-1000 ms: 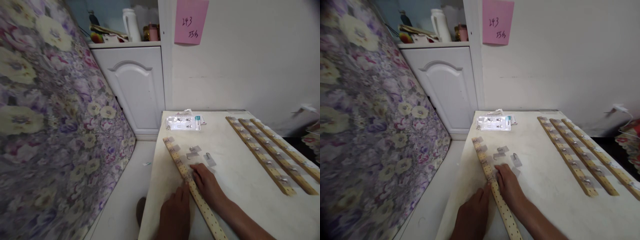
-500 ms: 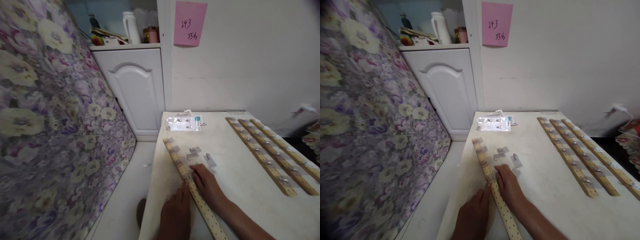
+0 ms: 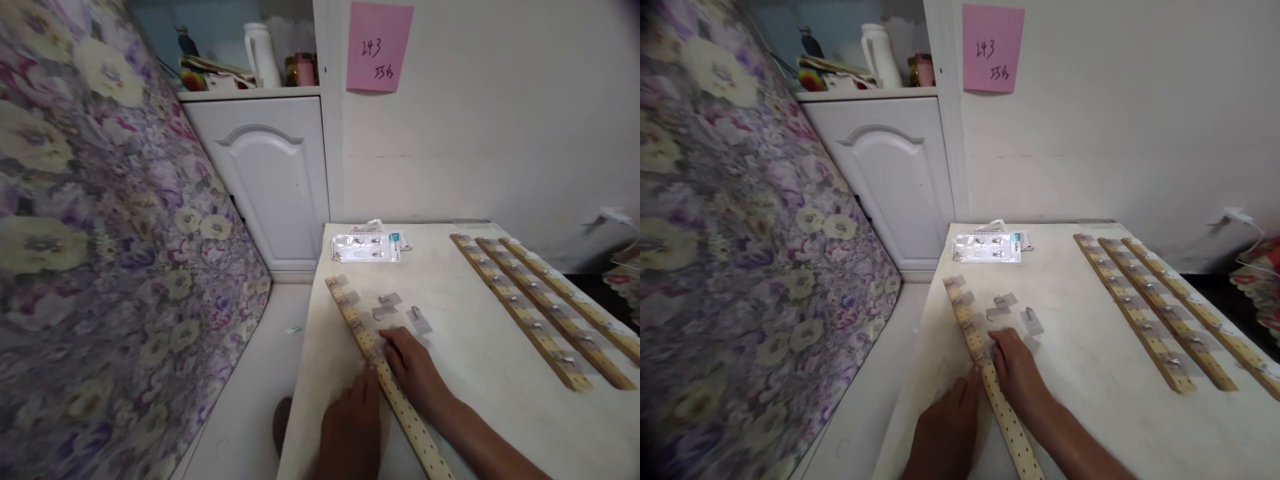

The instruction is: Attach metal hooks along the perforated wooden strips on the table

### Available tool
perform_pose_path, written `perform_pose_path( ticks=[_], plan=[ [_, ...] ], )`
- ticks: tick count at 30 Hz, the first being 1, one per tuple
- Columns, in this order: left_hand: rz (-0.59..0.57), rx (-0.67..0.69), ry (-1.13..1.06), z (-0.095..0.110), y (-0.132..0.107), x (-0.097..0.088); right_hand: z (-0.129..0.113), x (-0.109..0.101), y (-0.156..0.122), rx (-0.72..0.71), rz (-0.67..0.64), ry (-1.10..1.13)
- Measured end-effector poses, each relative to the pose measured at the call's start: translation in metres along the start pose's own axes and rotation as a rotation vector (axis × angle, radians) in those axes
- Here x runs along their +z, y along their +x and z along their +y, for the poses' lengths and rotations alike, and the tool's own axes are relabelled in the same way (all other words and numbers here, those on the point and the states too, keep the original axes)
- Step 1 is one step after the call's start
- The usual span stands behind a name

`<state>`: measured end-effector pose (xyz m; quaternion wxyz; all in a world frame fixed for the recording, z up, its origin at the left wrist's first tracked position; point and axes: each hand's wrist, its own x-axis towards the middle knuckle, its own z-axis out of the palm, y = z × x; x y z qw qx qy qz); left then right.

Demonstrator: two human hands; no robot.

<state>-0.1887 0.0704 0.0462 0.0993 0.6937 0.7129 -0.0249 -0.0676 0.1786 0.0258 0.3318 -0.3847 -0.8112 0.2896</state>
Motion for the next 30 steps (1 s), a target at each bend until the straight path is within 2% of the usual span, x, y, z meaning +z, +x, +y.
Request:
perform_pose_path(
  ticks=[17,26,30],
  plan=[
    [-0.015,-0.003,0.007,0.0006,0.0007,0.0002,0.0018,0.0039,-0.0023,0.025,-0.001,0.003],
    [-0.025,0.0,-0.022,-0.0005,0.0032,-0.0043,-0.0014,0.0,0.0024,0.204,-0.025,0.016],
    [-0.011,0.006,-0.052,-0.0025,0.0042,-0.0042,-0.0006,0.0002,0.0046,0.224,-0.032,0.011]
  ],
)
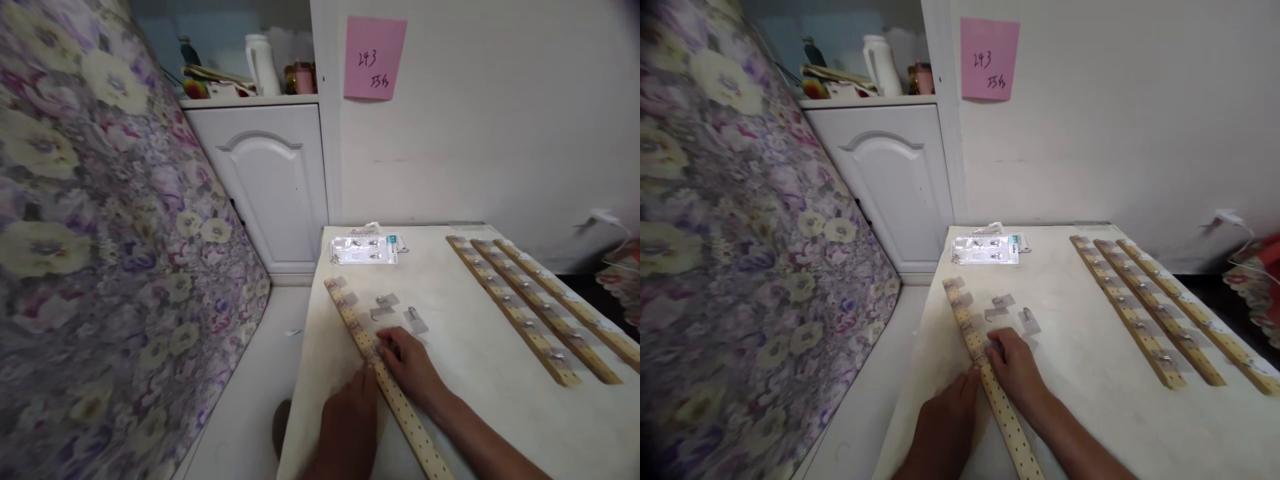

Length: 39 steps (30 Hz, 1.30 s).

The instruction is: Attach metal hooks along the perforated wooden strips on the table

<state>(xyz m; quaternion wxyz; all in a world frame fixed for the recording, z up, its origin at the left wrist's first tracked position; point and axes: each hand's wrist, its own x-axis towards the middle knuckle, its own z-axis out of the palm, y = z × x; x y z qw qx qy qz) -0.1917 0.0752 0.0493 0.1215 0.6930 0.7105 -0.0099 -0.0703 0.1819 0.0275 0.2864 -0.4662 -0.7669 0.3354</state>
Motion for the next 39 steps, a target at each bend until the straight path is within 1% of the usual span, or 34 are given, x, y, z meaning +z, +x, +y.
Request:
perform_pose_path(
  ticks=[5,9,11,14,16,18,20,22,24,26,28,31,33,35,39],
  plan=[
    [0.031,0.015,-0.029,-0.003,0.001,0.003,0.001,0.001,-0.004,-0.039,0.028,0.009],
    [0.023,0.002,-0.027,-0.004,0.0,0.003,-0.002,-0.003,-0.01,-0.089,0.056,0.027],
    [0.008,0.0,-0.03,-0.004,-0.001,0.001,-0.003,-0.008,-0.012,-0.132,0.091,0.024],
    [-0.013,0.005,-0.027,-0.004,-0.002,-0.002,0.003,-0.022,-0.013,-0.174,0.179,0.009],
    [-0.01,0.01,-0.025,-0.005,-0.002,-0.002,0.011,-0.034,-0.011,-0.147,0.235,-0.007],
    [0.006,0.018,-0.024,-0.005,-0.002,0.0,0.023,-0.044,-0.007,-0.087,0.263,-0.019],
    [0.027,0.031,-0.024,-0.006,-0.001,0.002,0.035,-0.05,-0.002,-0.039,0.257,-0.031],
    [0.037,0.039,-0.027,-0.007,0.0,0.005,0.042,-0.052,0.001,-0.018,0.219,-0.046],
    [0.039,0.042,-0.031,-0.007,0.0,0.006,0.043,-0.051,0.001,-0.024,0.171,-0.054],
    [0.035,0.042,-0.021,-0.006,0.001,0.006,0.037,-0.048,-0.001,-0.062,0.14,-0.056],
    [0.034,0.039,-0.002,-0.004,0.001,0.005,0.026,-0.044,-0.005,-0.158,0.12,-0.067],
    [0.025,0.031,0.017,-0.003,0.0,0.005,0.008,-0.036,-0.012,-0.364,0.066,-0.112],
    [0.021,0.027,0.021,-0.002,0.0,0.005,0.001,-0.029,-0.015,-0.433,0.029,-0.16],
    [0.029,0.029,0.021,-0.002,0.0,0.004,-0.001,-0.023,-0.016,-0.444,0.022,-0.21],
    [0.028,0.028,0.028,-0.001,-0.001,0.001,0.002,-0.015,-0.014,-0.421,0.013,-0.261]
  ],
)
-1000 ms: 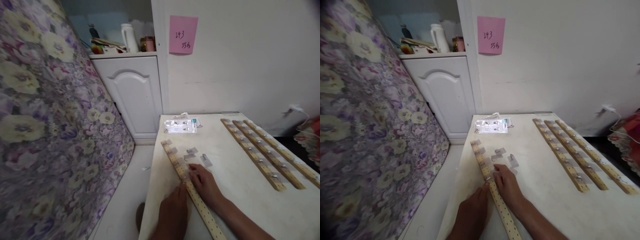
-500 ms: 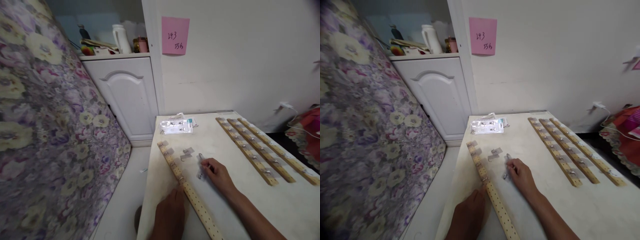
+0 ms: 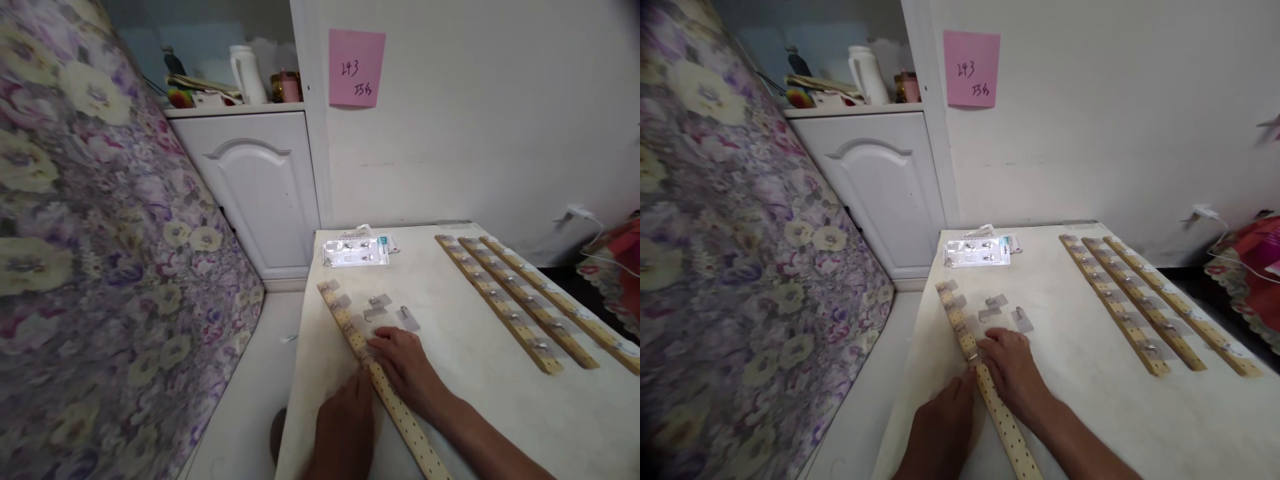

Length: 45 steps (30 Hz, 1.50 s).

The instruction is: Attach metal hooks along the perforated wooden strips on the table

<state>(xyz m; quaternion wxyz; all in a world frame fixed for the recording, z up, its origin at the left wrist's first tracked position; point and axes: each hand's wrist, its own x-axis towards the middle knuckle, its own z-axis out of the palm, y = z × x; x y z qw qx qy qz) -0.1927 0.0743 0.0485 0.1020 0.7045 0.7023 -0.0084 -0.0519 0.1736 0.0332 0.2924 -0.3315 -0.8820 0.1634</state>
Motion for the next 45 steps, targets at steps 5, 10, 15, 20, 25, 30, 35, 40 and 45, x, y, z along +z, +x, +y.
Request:
perform_pose_path(
  ticks=[5,10,15,20,25,30,35,40,45],
  plan=[
    [0.001,-0.006,-0.01,0.002,-0.001,-0.004,0.003,0.004,0.002,0.028,-0.034,0.026],
    [-0.011,0.004,-0.017,0.002,-0.001,-0.006,0.001,0.002,0.002,0.017,-0.012,-0.004],
    [-0.015,0.004,-0.009,0.002,-0.002,-0.006,0.002,0.003,-0.001,-0.017,-0.018,-0.033],
    [0.004,0.003,0.037,0.001,-0.003,-0.002,-0.002,0.004,-0.001,-0.046,0.002,-0.081],
    [-0.021,0.005,0.063,0.002,-0.001,-0.004,-0.008,0.0,0.001,-0.051,0.023,-0.111],
    [-0.054,-0.001,0.035,0.002,-0.001,-0.008,-0.004,0.002,-0.002,-0.05,-0.013,-0.099],
    [-0.025,0.005,0.018,0.002,-0.002,-0.006,-0.002,0.003,-0.005,-0.024,-0.047,-0.075],
    [-0.021,0.004,-0.001,0.001,-0.002,-0.005,0.003,0.0,-0.004,-0.018,-0.001,-0.028],
    [-0.019,0.02,-0.103,-0.003,-0.002,-0.007,0.031,-0.017,-0.006,0.185,0.104,0.091]
  ],
)
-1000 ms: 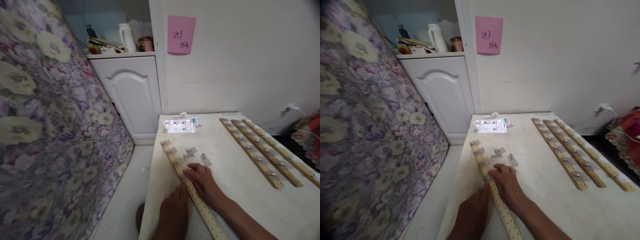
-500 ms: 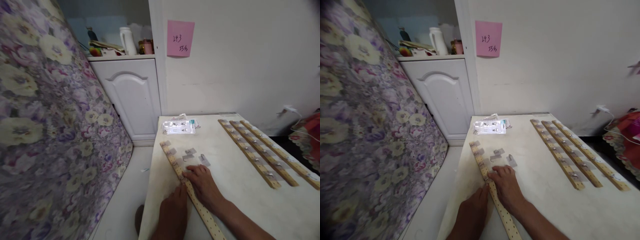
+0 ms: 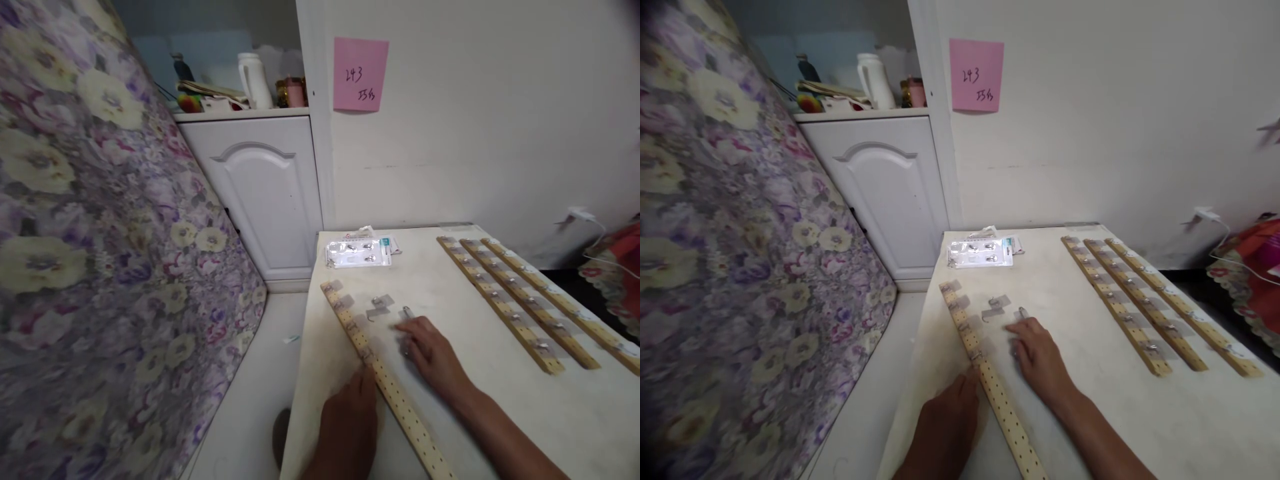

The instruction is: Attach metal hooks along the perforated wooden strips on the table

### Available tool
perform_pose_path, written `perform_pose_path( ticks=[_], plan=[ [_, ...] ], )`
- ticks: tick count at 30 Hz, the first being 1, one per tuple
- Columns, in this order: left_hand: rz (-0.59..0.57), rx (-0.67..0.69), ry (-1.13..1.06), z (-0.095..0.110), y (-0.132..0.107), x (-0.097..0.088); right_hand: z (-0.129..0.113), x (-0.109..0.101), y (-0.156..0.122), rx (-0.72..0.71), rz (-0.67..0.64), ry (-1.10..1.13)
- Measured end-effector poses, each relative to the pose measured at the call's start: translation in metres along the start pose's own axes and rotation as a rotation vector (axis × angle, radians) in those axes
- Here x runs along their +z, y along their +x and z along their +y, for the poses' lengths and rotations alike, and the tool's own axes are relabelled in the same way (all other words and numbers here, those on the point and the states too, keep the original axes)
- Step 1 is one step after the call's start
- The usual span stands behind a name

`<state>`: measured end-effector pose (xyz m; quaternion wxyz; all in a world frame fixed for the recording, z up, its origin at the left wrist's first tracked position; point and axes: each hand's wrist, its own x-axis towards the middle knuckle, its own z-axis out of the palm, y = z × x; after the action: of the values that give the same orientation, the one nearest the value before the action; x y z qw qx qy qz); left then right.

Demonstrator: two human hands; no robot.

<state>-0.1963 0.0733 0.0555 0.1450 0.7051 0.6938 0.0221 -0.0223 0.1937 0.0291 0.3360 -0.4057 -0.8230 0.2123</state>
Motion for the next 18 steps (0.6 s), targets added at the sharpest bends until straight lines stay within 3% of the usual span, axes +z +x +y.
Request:
perform_pose_path(
  ticks=[5,18],
  plan=[
    [-0.019,-0.02,-0.065,-0.001,-0.001,-0.007,0.026,-0.014,-0.004,0.193,-0.059,0.065],
    [-0.053,-0.007,0.002,0.003,-0.007,-0.016,0.015,-0.011,-0.009,0.147,-0.217,-0.105]
  ],
)
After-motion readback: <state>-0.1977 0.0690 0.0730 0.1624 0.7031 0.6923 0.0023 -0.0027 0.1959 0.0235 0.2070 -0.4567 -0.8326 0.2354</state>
